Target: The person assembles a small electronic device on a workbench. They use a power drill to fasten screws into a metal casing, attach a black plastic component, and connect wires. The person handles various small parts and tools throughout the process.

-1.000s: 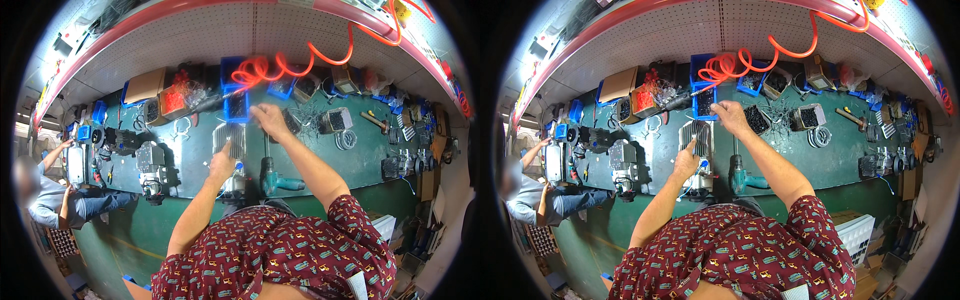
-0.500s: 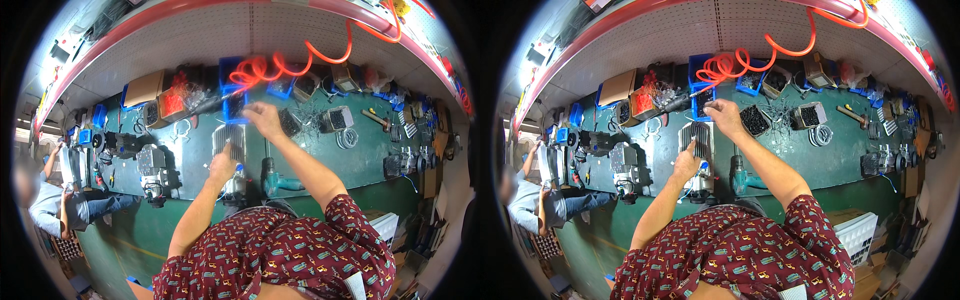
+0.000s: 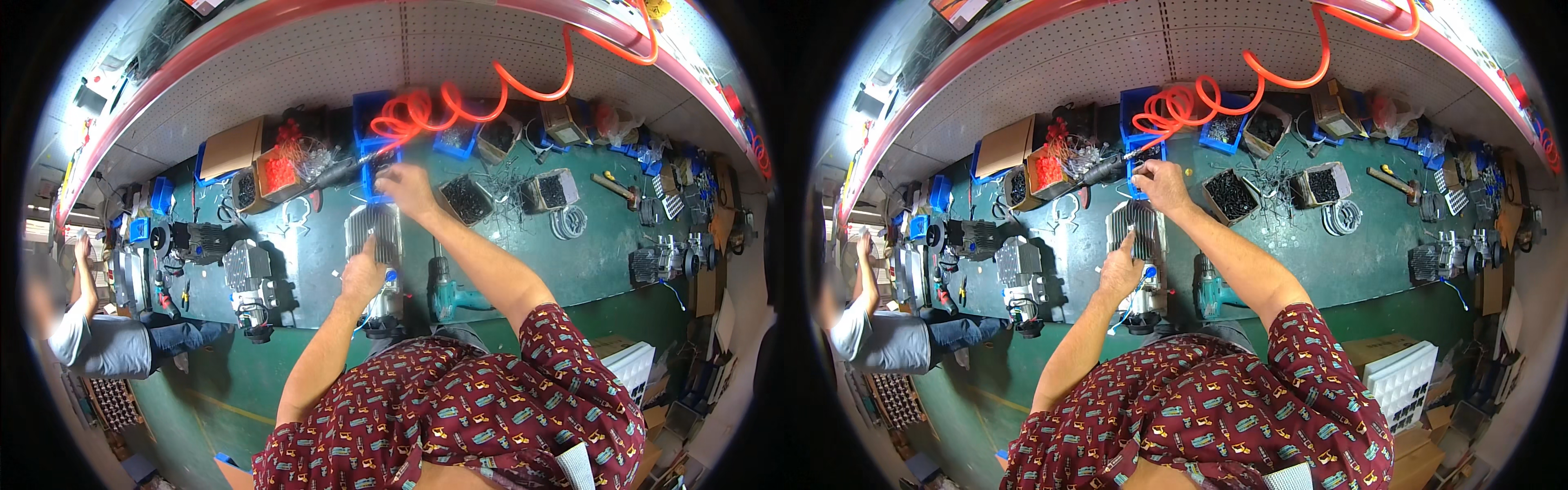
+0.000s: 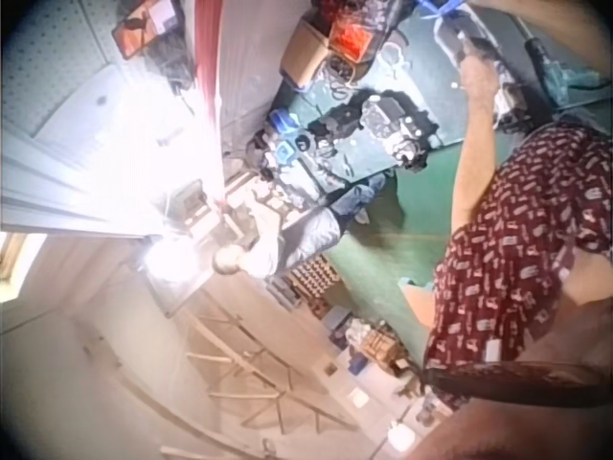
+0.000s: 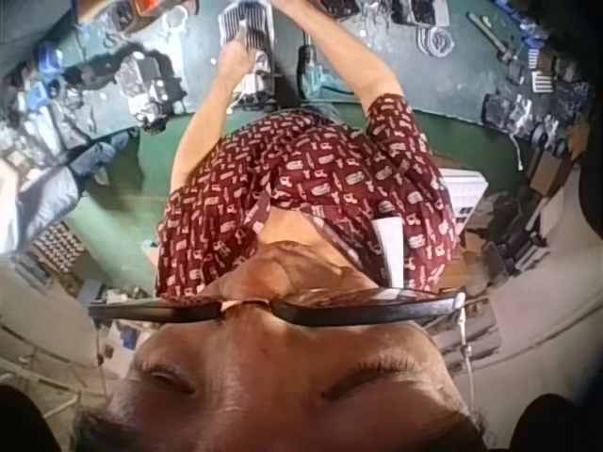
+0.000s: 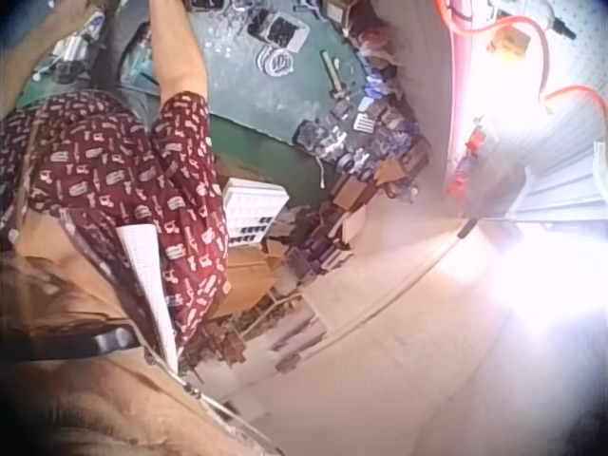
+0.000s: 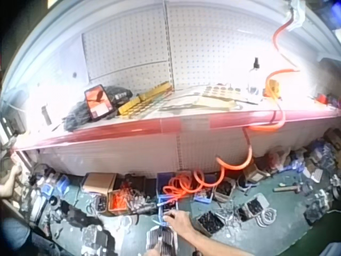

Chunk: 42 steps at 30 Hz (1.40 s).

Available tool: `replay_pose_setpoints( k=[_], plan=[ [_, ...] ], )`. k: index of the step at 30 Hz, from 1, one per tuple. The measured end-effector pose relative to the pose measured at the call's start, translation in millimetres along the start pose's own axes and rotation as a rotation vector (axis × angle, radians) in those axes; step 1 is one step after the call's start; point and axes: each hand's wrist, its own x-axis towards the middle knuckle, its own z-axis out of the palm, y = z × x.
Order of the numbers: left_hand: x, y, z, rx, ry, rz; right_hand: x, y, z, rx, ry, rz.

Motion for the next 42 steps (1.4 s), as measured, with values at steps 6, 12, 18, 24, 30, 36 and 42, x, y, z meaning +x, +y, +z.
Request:
replay_pose_setpoints(
  k=[6, 12, 18, 24, 30, 36, 42],
  plan=[
    [-2.0, 6.9, -5.3, 0.012, -0.010, -0.014, 8.2, 3.1, 5.3, -0.070, -0.120, -0.054],
    [-5.3, 9.1, -7.6, 0.012, -0.001, -0.021, 9.4, 0.7, 13.8, -0.410, -0.284, -0.195],
    [-7.5, 12.6, -12.1, 0.022, -0.011, -0.007, -8.1, 20.5, 15.5, -0.506, -0.480, -0.384],
    [-4.5, 14.4, -21.0, 0.133, -0.028, 0.033, -8.6, 29.4, 14.8, -0.448, -0.439, -0.376],
    [2.1, 16.4, -19.6, 0.218, -0.054, 0.006, -12.5, 25.4, 12.0, -0.506, -0.595, -0.431],
    [0.9, 20.9, -19.3, 0.225, -0.037, 0.002, -18.3, 28.3, 13.8, -0.554, -0.676, -0.428],
    [-0.2, 16.2, -15.7, 0.134, -0.053, -0.040, -16.8, 26.4, 14.3, -0.558, -0.702, -0.429]
  ],
)
